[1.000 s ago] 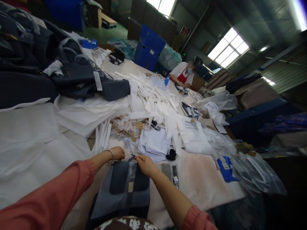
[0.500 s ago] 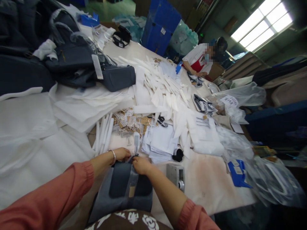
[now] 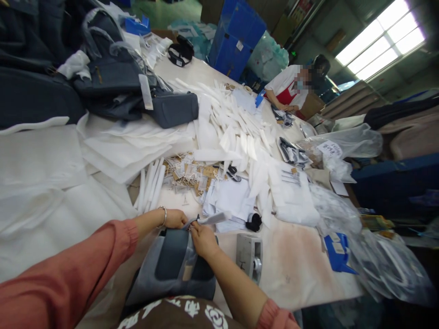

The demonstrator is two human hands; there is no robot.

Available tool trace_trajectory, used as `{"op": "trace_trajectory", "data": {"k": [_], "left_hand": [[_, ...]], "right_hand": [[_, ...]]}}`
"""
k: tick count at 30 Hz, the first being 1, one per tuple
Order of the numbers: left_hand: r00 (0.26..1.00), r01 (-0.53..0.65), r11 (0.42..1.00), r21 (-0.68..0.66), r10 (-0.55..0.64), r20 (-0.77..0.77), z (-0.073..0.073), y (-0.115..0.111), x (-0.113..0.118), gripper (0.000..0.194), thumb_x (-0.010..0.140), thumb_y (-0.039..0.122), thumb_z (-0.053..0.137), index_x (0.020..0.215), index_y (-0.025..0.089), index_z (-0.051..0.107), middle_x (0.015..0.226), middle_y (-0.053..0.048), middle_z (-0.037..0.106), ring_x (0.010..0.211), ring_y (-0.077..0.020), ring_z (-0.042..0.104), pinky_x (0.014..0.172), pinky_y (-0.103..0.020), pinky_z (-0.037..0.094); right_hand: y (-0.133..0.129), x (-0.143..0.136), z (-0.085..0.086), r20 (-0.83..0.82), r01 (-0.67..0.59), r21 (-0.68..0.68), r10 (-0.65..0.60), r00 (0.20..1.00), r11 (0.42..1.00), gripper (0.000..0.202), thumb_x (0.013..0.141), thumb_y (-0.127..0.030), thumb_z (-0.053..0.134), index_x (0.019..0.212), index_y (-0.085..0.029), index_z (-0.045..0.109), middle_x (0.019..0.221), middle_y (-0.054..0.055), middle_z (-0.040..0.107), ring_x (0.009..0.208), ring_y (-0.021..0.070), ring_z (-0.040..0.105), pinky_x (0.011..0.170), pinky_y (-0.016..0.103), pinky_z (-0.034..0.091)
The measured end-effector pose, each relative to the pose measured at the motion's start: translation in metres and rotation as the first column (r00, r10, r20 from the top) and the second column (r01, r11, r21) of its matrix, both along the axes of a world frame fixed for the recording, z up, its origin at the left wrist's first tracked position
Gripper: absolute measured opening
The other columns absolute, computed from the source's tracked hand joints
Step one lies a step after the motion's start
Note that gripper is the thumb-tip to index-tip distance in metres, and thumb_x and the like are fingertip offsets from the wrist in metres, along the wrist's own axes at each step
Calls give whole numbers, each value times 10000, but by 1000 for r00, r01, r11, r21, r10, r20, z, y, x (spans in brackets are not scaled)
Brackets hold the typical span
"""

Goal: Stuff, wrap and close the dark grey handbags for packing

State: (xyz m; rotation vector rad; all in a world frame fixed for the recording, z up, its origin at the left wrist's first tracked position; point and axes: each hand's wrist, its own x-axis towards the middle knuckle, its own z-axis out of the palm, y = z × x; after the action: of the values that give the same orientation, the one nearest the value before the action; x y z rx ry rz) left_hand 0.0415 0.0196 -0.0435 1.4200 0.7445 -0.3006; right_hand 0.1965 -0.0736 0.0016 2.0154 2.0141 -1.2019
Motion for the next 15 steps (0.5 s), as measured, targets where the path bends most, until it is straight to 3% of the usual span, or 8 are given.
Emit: {"op": "trace_trajectory", "data": {"k": [3, 6, 11, 15], "left_hand": [[1000, 4, 1000, -21, -3, 26, 0, -2, -3, 229, 614, 342, 582, 722, 204, 729, 604, 25, 638, 554, -117, 494, 535, -202, 396], [1000, -1, 1000, -17, 1, 31, -2, -5, -5, 273, 634, 383, 575, 762, 197, 731, 646, 14, 659, 567, -122, 514, 548, -206, 408], [1000, -10, 997, 78, 10, 6, -2, -7, -6, 278, 643, 378, 566, 787, 211, 735, 662, 16, 670, 574, -128, 532, 551, -204, 401], [999, -11, 961, 275, 22, -38, 5, -2, -7, 174, 598, 268, 600, 714, 247, 727, 619, 20, 652, 620, -147, 548, 654, -237, 397]], "right_hand": [[8, 1, -6, -55, 145, -69, -149, 987, 987, 235, 856, -336, 481, 975, -263, 671, 881, 29, 685, 779, 174, 594, 657, 253, 413], [16, 4, -14, -113, 204, -137, -220, 969, 969, 189, 766, -360, 587, 853, -251, 715, 741, 4, 675, 650, 154, 577, 553, 237, 389], [25, 5, -22, -78, 185, -162, -199, 977, 969, 92, 668, -260, 635, 627, -213, 703, 514, -21, 570, 466, 110, 469, 461, 231, 319], [29, 6, -15, -27, 164, -92, -167, 986, 982, 99, 664, -183, 593, 614, -193, 677, 559, 7, 595, 554, 137, 507, 545, 254, 356]]}}
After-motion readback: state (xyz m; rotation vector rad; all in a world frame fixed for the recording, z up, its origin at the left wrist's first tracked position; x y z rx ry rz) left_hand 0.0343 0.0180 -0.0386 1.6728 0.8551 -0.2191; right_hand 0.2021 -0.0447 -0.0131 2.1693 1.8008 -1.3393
